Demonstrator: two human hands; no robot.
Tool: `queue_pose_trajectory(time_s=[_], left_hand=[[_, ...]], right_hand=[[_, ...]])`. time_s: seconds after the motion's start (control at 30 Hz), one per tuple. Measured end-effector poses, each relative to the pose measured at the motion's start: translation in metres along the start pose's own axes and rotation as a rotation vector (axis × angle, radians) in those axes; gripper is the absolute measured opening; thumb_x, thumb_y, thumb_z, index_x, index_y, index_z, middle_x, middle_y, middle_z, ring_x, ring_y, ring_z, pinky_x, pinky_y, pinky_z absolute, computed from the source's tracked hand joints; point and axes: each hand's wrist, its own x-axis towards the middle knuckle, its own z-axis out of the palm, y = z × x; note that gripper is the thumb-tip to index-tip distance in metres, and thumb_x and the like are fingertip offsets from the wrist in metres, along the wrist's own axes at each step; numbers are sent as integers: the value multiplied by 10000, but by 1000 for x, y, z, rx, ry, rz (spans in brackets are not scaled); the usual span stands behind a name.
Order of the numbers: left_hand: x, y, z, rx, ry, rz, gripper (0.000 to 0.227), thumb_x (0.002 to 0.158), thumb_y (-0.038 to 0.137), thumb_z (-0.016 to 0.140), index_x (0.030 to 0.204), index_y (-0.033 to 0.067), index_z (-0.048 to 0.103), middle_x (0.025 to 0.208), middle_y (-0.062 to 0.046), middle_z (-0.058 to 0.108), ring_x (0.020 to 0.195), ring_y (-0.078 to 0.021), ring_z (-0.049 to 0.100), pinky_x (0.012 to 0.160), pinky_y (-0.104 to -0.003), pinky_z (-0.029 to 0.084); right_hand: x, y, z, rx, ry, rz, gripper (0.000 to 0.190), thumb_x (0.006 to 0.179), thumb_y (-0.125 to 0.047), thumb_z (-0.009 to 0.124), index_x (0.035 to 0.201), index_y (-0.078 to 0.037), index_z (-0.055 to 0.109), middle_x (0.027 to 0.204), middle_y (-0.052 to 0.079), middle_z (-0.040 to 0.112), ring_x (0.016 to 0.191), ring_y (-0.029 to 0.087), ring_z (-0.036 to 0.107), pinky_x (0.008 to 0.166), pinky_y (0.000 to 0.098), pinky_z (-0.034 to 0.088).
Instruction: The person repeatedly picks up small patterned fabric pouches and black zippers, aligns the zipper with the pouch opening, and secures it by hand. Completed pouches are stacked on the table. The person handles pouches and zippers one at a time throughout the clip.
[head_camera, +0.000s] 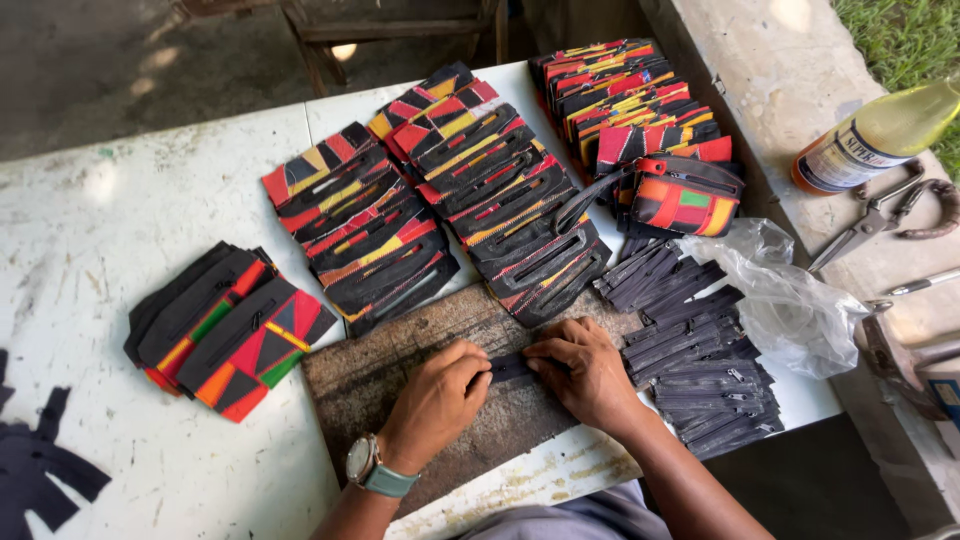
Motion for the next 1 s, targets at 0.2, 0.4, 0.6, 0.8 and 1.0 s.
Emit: queue_pose_trajectory(time_s=[0.2, 0.4, 0.6, 0.8, 1.0], left_hand=[[1, -1, -2, -20, 33, -9, 139, 891, 76, 709, 943, -53, 713, 1078, -144, 687, 909, -307, 725, 797, -390, 591], [3, 6, -5, -18, 17, -9, 150, 906, 88, 702, 967, -49, 709, 1086, -140, 694, 924, -301, 733, 807, -380, 602], [-13, -8, -4, -82, 175, 81, 104, 901, 9, 656, 983, -31, 706, 1055, -161, 719, 965, -325, 729, 833, -380, 595], [-13, -13, -11, -47, 212, 91, 208, 861, -50, 613, 1015, 11, 739, 1102, -121, 721, 1004, -308, 715, 876, -390, 584], [-13, -13, -5, 35, 188, 141, 249, 820, -51, 628, 1015, 29, 761, 1135, -101, 714, 1066, -322, 678, 942, -410, 550]], right_hand=[[4, 2, -1, -3, 5, -8, 170, 792, -178, 792, 959, -144, 792, 956, 41, 698, 915, 266, 613, 819, 383, 510], [5, 2, -3, 6, 4, -5, 160, 798, -173, 789, 955, -138, 789, 967, 43, 708, 917, 274, 625, 820, 386, 515], [-14, 12, -1, 70, 47, 4, 171, 838, -123, 782, 1008, -106, 772, 1024, 58, 732, 946, 265, 685, 834, 367, 550], [-16, 7, -9, 63, 68, 101, 195, 823, -115, 810, 1017, -109, 787, 1059, 47, 735, 957, 225, 692, 828, 336, 561], [-18, 9, -3, -9, 79, 52, 205, 809, -115, 824, 1012, -110, 790, 1065, 44, 734, 970, 236, 682, 842, 341, 558]])
